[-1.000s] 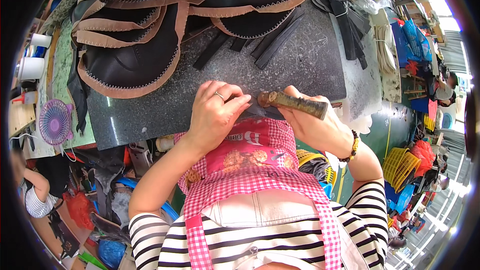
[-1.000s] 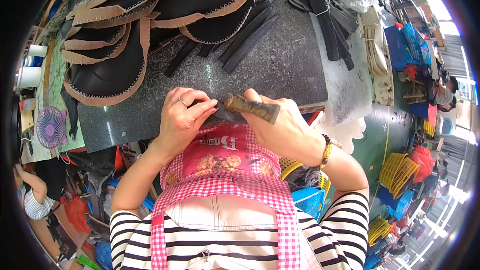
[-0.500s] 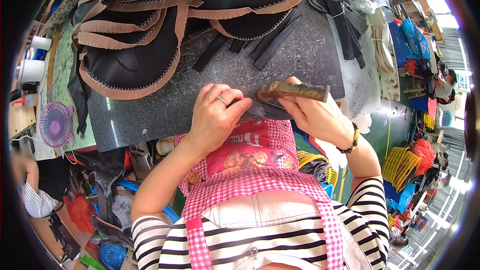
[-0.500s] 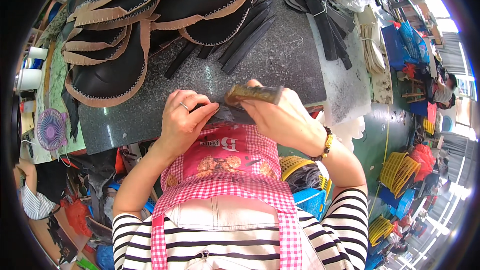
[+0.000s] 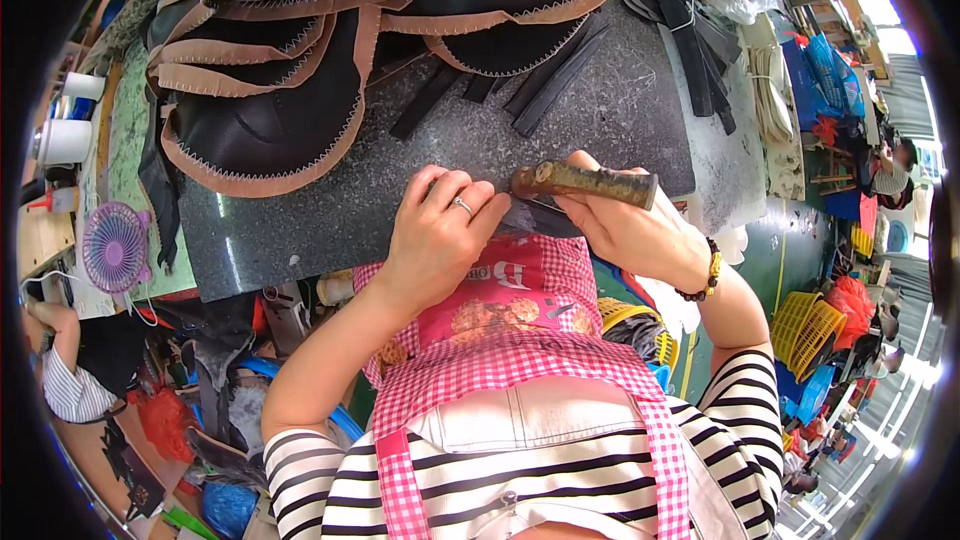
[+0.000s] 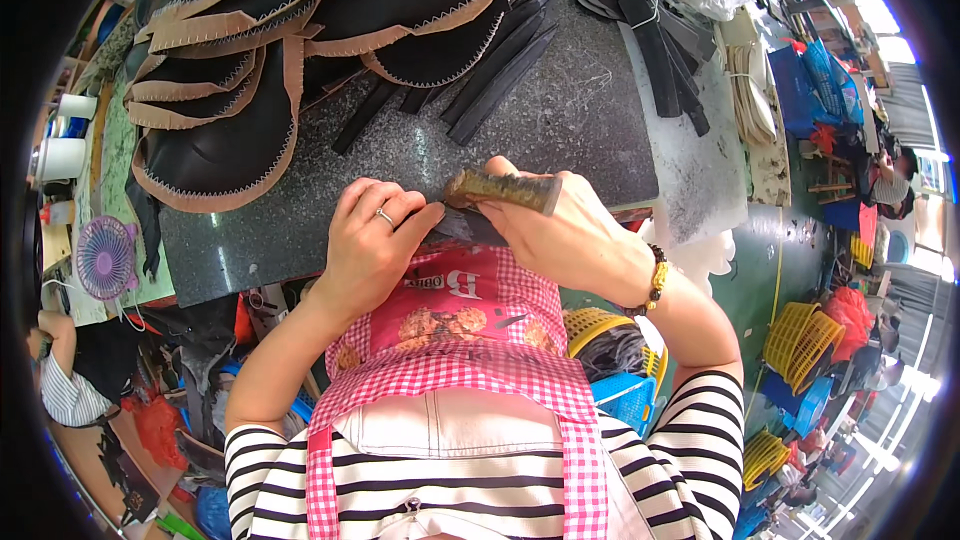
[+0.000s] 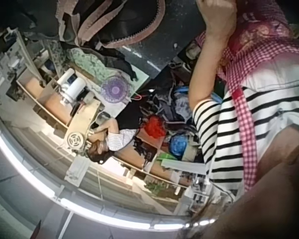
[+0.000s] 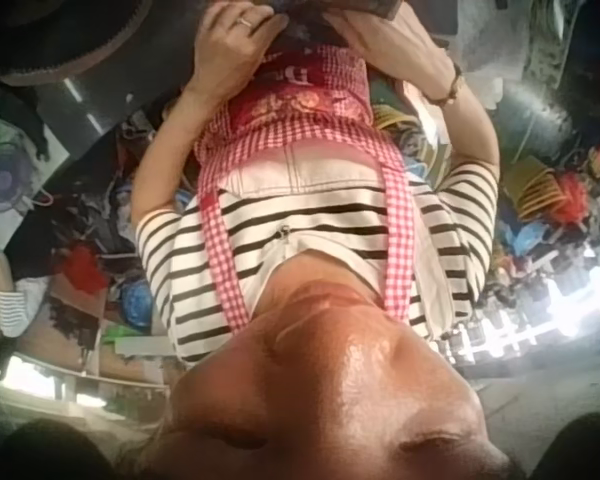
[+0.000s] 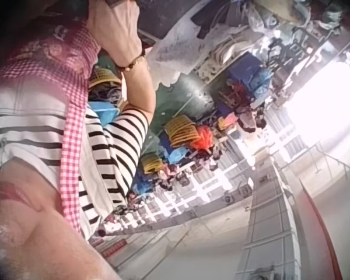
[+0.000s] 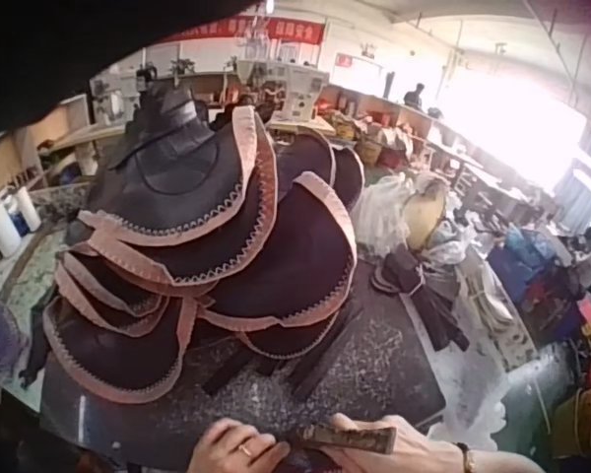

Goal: The person uses a wooden mallet to tap a black strap onto a shoe sole, then folds and aligns the strap with the sole. They pick up a pair of scissors to trim the strap and continue adjusting the components on the workbench.

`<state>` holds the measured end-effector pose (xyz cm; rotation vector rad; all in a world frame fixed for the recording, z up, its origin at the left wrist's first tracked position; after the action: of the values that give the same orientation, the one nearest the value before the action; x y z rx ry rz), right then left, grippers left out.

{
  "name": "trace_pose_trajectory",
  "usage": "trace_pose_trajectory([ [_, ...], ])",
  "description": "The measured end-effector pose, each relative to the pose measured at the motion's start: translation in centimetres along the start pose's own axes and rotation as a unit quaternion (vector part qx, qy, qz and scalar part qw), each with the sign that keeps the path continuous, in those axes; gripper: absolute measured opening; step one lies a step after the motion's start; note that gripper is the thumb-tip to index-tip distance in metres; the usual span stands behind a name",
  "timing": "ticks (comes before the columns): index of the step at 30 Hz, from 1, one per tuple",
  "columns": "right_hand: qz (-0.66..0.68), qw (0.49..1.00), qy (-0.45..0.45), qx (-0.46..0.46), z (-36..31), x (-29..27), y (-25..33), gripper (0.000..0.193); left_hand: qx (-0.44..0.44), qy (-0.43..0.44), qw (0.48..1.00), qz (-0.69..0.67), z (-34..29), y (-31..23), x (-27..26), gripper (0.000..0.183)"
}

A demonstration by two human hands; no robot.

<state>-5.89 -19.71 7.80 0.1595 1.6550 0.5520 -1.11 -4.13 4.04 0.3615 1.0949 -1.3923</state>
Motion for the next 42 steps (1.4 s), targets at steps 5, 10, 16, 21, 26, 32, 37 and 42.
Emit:
trace_pose_trajectory([
  [5, 0.013, 0.999, -0.041, -0.024, 0.3, -0.8, -0.1, 0.015, -0.005, 0.006, 1.0, -0.003, -0.1, -0.2, -0.1, 0.026],
  [10, -0.038, 0.999, 0.014, -0.018, 0.2, 0.2, 0.0, 0.019, -0.049, -0.036, 0.998, 0.003, -0.9, 0.5, 0.0, 0.024],
  [16, -0.036, 0.998, -0.023, -0.041, 0.1, -0.3, 0.6, 0.021, -0.097, -0.088, 0.991, -0.04, -1.5, 0.3, 0.6, 0.018],
  [21, -0.015, 0.999, -0.035, -0.011, 0.5, -1.1, 0.2, 0.02, -0.052, -0.061, 0.997, 0.005, -1.3, -0.4, 0.3, 0.019],
  [26, -0.041, 0.998, 0.028, -0.025, 0.5, 0.1, 0.7, 0.018, -0.017, -0.022, 0.999, 0.033, -0.9, -0.5, 0.2, 0.024],
  [32, -0.026, 0.999, 0.014, -0.022, 0.8, -0.3, 0.2, 0.024, 0.089, 0.033, 0.995, -0.027, 0.6, 1.5, -0.3, 0.026],
  [37, -0.017, 0.993, -0.054, -0.1, 1.3, -1.7, 1.0, 0.03, 0.097, 0.037, 0.993, -0.048, 0.4, 1.5, -0.4, 0.025],
  [42, -0.017, 0.999, 0.034, 0.011, 1.1, 0.1, 0.4, 0.017, -0.04, -0.038, 0.998, -0.04, -0.3, 1.2, -0.3, 0.022],
])
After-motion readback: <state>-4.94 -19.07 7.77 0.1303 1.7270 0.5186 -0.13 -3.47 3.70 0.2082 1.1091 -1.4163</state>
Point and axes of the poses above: each hand's wrist, its own z-axis towards the middle knuckle, its own x-axis out of the palm, y = z × x, the point moved 6 cm from there along z, towards the middle knuckle, and after that the axes turned 4 degrees about -z, right-handed, at the moved point
